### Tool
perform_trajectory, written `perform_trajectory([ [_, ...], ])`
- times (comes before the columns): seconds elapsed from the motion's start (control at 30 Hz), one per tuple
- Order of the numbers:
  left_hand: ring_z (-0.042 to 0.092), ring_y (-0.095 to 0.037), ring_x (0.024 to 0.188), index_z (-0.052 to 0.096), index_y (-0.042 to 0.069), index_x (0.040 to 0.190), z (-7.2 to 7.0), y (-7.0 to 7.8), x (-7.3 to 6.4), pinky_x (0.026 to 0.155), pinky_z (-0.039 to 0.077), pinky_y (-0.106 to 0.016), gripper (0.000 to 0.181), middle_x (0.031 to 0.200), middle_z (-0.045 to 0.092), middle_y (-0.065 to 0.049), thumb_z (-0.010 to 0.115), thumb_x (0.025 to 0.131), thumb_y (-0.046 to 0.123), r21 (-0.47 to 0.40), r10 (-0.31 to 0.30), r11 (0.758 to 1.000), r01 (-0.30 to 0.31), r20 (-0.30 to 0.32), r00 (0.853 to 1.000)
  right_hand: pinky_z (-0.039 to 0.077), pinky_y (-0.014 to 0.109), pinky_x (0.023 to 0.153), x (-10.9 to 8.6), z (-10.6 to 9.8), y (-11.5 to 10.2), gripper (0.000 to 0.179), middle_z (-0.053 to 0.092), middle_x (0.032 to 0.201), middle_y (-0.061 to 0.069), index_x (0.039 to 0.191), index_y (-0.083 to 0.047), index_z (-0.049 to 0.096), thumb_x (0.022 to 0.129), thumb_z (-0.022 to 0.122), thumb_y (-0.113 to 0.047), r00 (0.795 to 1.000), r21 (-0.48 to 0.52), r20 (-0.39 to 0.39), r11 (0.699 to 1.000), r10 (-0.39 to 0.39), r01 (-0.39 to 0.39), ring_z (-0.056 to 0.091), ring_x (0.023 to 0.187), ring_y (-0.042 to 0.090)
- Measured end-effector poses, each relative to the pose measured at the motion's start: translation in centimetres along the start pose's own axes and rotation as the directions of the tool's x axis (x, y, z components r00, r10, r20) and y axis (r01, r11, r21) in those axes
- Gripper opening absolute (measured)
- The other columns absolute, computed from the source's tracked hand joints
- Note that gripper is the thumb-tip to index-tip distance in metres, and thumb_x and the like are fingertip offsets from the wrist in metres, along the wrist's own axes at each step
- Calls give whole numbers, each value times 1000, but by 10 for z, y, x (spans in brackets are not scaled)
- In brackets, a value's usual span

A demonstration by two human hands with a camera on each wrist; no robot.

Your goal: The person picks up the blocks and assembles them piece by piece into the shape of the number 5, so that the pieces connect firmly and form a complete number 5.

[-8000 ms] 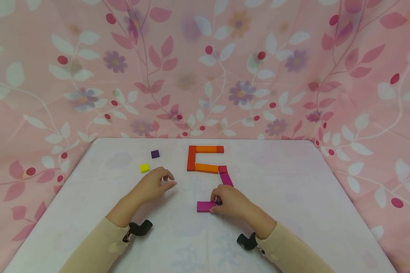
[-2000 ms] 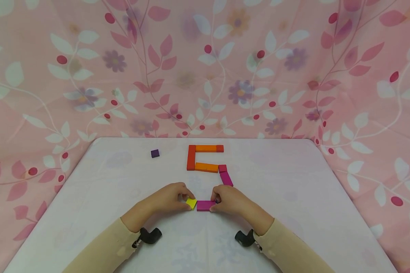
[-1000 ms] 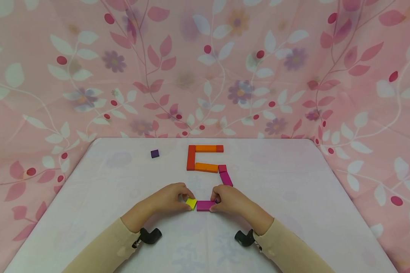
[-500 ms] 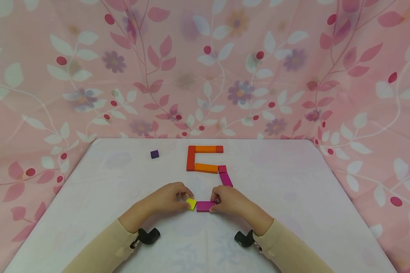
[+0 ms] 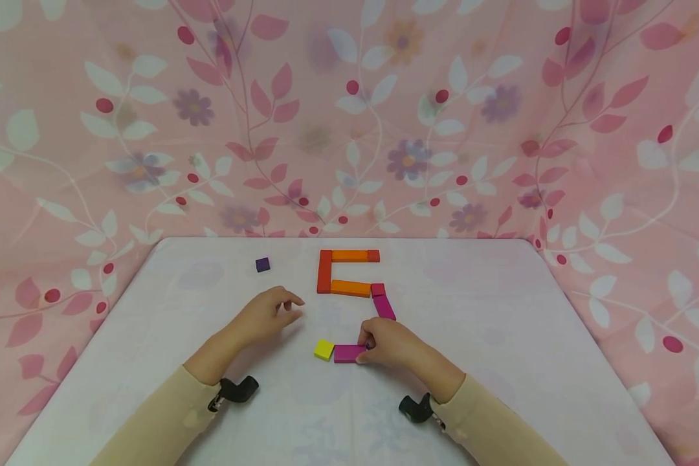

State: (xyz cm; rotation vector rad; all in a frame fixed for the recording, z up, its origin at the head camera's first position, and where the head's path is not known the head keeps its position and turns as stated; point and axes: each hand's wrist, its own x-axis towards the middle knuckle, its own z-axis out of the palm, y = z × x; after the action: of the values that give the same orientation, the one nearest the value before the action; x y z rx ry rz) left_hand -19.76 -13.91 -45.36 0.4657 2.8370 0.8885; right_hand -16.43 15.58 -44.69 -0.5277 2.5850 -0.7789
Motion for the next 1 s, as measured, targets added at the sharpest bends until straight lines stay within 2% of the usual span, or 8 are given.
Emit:
perform_trajectory([
  [0.1,52,-17,84,72,19,119,-9,-7,4,75,48,-33,26,96,59,3,71,95,29,19,-28,999,29,-81,996,48,30,66,0,0,0,24,56,74,-2,87,-19,65,80,86,-25,1000,9,5,1000,10,-10,54,74,15],
  [0.2,53,-19,81,72,14,119,-16,-18,10,75,47,-37,28,95,61,-2,71,94,26,51,2,999,7,-180,984,48,30,66,0,-1,0,23,56,74,-2,87,-19,65,80,86,-25,1000,4,7,1000,1,-1,54,74,15],
  [0.3,55,-22,79,72,9,118,-19,-28,16,73,48,-39,28,95,63,-7,71,94,23,71,40,997,-21,-270,962,47,30,66,-1,-1,0,23,56,74,-2,87,-19,65,80,86,-25,1000,0,5,1000,-9,9,54,74,15],
  [0.43,57,-24,78,71,5,119,-23,-37,23,71,49,-41,30,96,65,-11,71,93,21,71,28,997,-5,-323,946,47,30,67,-1,-1,0,23,56,75,-2,88,-19,65,80,86,-26,1000,3,6,1000,-8,8,54,75,15],
  [0.7,56,-30,87,64,1,128,-37,-55,40,79,47,-45,39,104,61,-17,68,95,21,-36,-120,993,115,-325,938,47,30,67,0,-1,-1,23,55,75,-2,88,-19,65,80,86,-25,1000,-7,9,1000,-2,2,54,75,15],
  [1.0,57,-36,98,59,3,136,-45,-80,60,89,46,-49,46,111,61,-23,66,96,24,-77,-199,980,185,-271,942,47,29,66,-1,-2,-3,23,55,75,-2,87,-19,65,80,86,-25,1000,-14,10,1000,13,-13,54,75,15],
])
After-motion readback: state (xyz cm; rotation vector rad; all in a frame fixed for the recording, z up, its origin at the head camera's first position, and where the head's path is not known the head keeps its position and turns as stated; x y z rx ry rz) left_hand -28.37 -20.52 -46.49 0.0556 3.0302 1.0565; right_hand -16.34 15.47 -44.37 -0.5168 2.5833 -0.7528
